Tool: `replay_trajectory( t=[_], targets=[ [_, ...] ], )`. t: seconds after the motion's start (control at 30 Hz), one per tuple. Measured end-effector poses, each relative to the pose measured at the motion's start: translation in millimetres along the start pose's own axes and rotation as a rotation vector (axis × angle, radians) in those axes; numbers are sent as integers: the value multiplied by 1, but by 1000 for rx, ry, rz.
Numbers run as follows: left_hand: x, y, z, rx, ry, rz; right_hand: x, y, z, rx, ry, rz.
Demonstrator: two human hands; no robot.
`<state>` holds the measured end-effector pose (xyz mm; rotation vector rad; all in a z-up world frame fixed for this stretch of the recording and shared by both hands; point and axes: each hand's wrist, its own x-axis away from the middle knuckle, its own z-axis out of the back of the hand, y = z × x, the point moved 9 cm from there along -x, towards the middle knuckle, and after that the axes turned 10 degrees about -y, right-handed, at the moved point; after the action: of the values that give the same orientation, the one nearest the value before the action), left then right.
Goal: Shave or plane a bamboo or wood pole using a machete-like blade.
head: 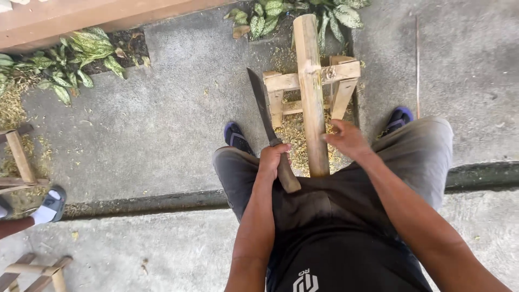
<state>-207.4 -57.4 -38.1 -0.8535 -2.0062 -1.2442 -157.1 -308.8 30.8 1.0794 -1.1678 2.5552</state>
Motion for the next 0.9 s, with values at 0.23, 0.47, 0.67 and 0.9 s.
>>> replay_trajectory(
  t=[0.23,0.47,0.67,0.9],
  targets=[
    [-25,-11,5,79,-67,-42,100,40,121,-57,469,236],
    [-18,-8,-5,27,-55,-51,117,117,165,-752,506,253],
    [-24,-15,-1,-28,-51,-86,113,105,172,-1123,454,334],
    [-9,-4,-14,-14,-75,-65,129,86,154,-971,434,275]
  ],
)
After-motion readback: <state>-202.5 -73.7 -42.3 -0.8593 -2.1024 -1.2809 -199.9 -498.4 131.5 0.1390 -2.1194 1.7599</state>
